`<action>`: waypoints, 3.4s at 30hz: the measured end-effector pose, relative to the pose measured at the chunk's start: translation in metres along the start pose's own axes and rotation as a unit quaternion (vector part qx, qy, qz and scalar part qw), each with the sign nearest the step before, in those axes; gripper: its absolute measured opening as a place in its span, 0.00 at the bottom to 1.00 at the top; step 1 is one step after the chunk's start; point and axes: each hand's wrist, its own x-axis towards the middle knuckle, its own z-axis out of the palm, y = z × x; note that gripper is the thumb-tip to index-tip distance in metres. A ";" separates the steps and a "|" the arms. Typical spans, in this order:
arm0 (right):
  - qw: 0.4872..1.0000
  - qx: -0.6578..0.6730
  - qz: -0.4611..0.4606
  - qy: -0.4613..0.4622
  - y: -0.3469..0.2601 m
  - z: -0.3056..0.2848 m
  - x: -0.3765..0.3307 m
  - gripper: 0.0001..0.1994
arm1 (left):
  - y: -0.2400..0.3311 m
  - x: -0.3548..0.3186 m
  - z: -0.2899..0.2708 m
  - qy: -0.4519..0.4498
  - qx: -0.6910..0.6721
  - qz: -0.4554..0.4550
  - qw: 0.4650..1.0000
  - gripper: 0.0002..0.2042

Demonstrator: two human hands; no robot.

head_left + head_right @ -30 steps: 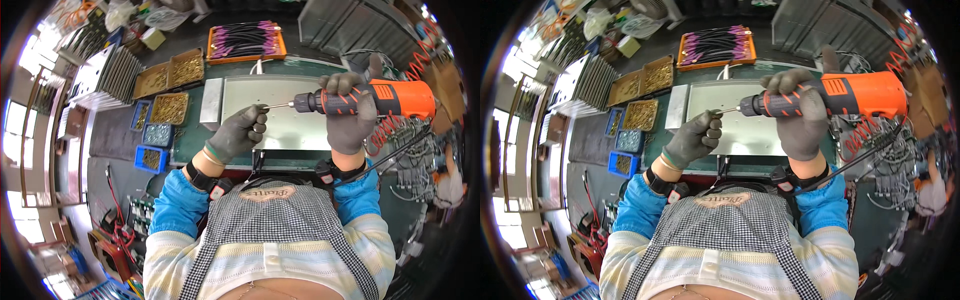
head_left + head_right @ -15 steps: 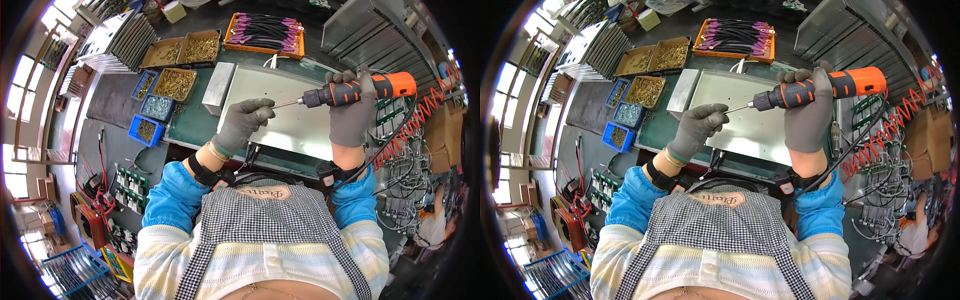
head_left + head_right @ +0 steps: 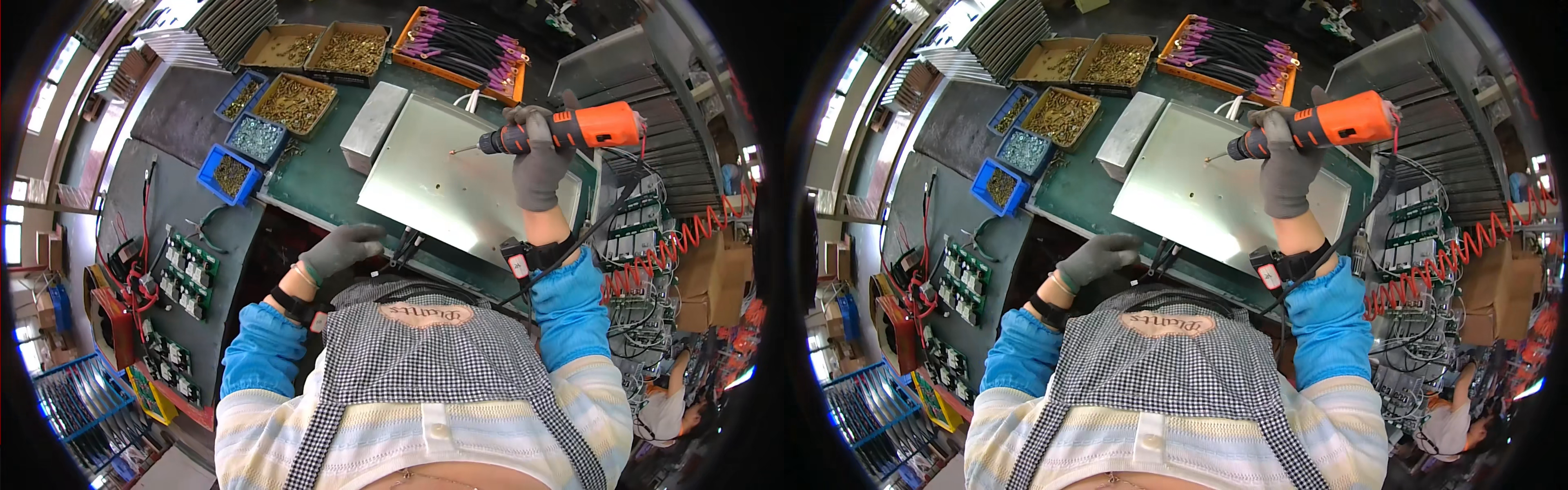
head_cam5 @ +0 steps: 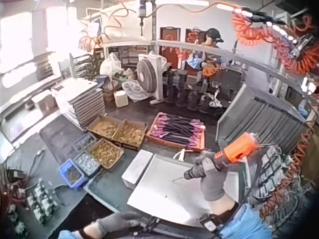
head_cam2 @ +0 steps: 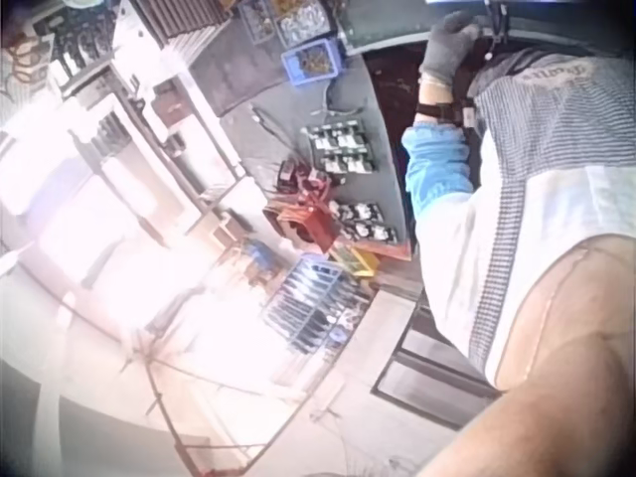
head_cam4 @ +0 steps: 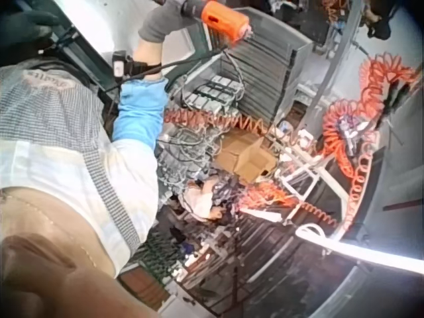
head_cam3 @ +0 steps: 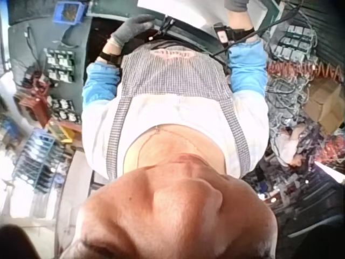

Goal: Assembling electronic components onto PCBs and into metal housings using power screwdrivers.

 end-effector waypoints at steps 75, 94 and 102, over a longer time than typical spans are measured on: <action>0.998 0.036 0.039 0.028 -0.040 -0.001 -0.046 0.27 | -0.014 0.028 0.006 -0.041 0.033 -0.019 0.998 0.21; 0.982 -0.046 0.136 -0.122 -0.023 0.066 -0.022 0.18 | -0.011 0.073 0.036 -0.018 0.007 0.084 0.996 0.23; 0.941 -0.209 0.146 -0.225 -0.031 0.054 -0.027 0.11 | 0.001 0.060 0.023 -0.033 0.062 0.121 0.990 0.27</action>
